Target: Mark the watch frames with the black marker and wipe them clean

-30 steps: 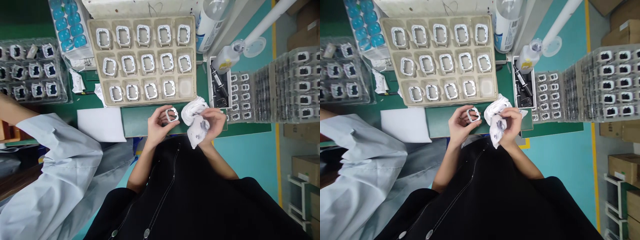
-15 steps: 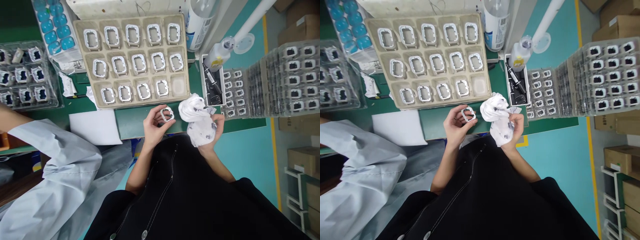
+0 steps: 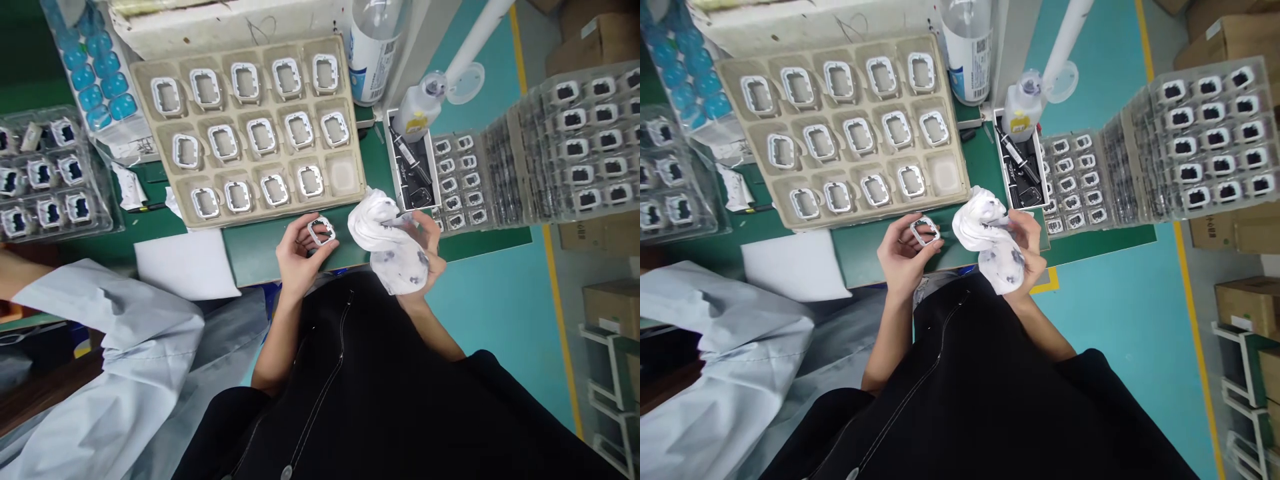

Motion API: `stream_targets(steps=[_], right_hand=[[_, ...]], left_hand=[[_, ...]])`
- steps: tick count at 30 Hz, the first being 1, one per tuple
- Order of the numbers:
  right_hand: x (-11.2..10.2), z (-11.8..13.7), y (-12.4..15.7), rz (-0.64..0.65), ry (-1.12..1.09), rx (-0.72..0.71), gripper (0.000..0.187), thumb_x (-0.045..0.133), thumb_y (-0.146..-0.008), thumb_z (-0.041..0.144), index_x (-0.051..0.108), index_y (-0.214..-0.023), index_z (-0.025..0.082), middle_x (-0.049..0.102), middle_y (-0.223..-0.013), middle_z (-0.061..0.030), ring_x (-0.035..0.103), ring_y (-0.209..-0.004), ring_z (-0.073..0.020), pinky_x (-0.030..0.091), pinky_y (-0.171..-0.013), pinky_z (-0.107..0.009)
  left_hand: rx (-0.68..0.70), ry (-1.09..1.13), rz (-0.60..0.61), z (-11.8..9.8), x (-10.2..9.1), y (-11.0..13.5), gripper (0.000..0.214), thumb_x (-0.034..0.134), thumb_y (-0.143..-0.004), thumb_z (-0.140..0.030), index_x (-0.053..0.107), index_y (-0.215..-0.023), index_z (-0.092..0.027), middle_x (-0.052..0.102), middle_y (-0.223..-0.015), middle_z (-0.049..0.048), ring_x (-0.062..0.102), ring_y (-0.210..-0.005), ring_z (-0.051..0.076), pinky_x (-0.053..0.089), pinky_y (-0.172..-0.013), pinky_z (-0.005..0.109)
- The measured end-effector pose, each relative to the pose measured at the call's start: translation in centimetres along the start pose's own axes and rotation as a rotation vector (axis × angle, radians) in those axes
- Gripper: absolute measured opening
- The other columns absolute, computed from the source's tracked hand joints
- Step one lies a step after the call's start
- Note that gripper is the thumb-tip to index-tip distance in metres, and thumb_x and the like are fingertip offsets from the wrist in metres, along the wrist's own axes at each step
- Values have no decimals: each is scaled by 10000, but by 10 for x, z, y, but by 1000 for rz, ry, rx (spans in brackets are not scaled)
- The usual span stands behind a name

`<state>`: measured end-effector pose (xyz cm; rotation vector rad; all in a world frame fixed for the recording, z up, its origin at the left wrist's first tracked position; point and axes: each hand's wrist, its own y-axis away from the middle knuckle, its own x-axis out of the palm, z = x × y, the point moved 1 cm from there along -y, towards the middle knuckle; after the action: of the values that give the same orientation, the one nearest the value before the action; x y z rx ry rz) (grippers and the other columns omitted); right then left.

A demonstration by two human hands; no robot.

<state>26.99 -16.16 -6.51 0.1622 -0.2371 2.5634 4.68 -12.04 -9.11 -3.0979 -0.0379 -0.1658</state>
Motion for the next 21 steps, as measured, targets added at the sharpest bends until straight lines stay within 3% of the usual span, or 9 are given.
stream_targets(steps=[4, 7, 10, 13, 17, 19, 21], right_hand=[[8, 6, -9, 25, -15, -220, 251, 858, -1004, 531, 854, -904, 300, 795, -958, -46, 821, -1109, -323, 700, -1093, -564], [18, 14, -10, 11, -18, -280, 287, 758, -1100, 472, 847, -898, 289, 769, -866, -40, 814, -896, -284, 723, -1022, -569], [25, 15, -9, -15, -10, -294, 441, 547, -1213, 552, 766, -935, 290, 723, -795, -30, 771, -761, -258, 717, -919, -552], [27, 8, -11, -28, -14, -363, 302, 633, -1177, 572, 676, -1020, 317, 684, -768, 7, 711, -675, -239, 681, -815, -511], [23, 2, -11, 15, 2, -452, 136, 752, -1124, 463, 697, -1181, 353, 705, -819, 17, 701, -688, -233, 663, -794, -488], [20, 4, -9, 19, 75, -453, 58, 722, -1148, 374, 732, -1112, 329, 752, -903, -7, 757, -775, -236, 664, -823, -479], [15, 6, -7, 21, 190, -429, 185, 670, -1175, 308, 764, -1017, 292, 790, -999, -40, 808, -894, -249, 664, -856, -474]], left_hand=[[15, -8, 6, 3, -1, 0, 698, 1133, -859, -472, 793, -1435, -274, 898, -1150, 40, 892, -945, 176, 744, -819, 253], [17, -2, 13, 4, -2, 0, 692, 1135, -860, -445, 794, -1437, -273, 899, -1150, 40, 895, -946, 175, 743, -813, 249], [21, -13, 17, 4, -1, 0, 690, 1122, -872, -466, 791, -1442, -263, 899, -1154, 45, 901, -953, 176, 747, -846, 258], [32, -18, 21, 3, -1, 0, 680, 1116, -883, -459, 790, -1444, -256, 902, -1152, 45, 901, -954, 167, 747, -875, 256], [45, -8, 22, 2, 0, 0, 651, 1119, -882, -395, 803, -1435, -258, 908, -1142, 39, 897, -945, 156, 737, -856, 232], [45, -11, 22, 1, 0, 0, 646, 1117, -882, -388, 806, -1434, -260, 909, -1141, 38, 897, -945, 157, 738, -852, 232], [42, -25, 22, 1, 0, 0, 647, 1112, -890, -405, 803, -1439, -261, 907, -1147, 42, 896, -950, 162, 741, -857, 241]])
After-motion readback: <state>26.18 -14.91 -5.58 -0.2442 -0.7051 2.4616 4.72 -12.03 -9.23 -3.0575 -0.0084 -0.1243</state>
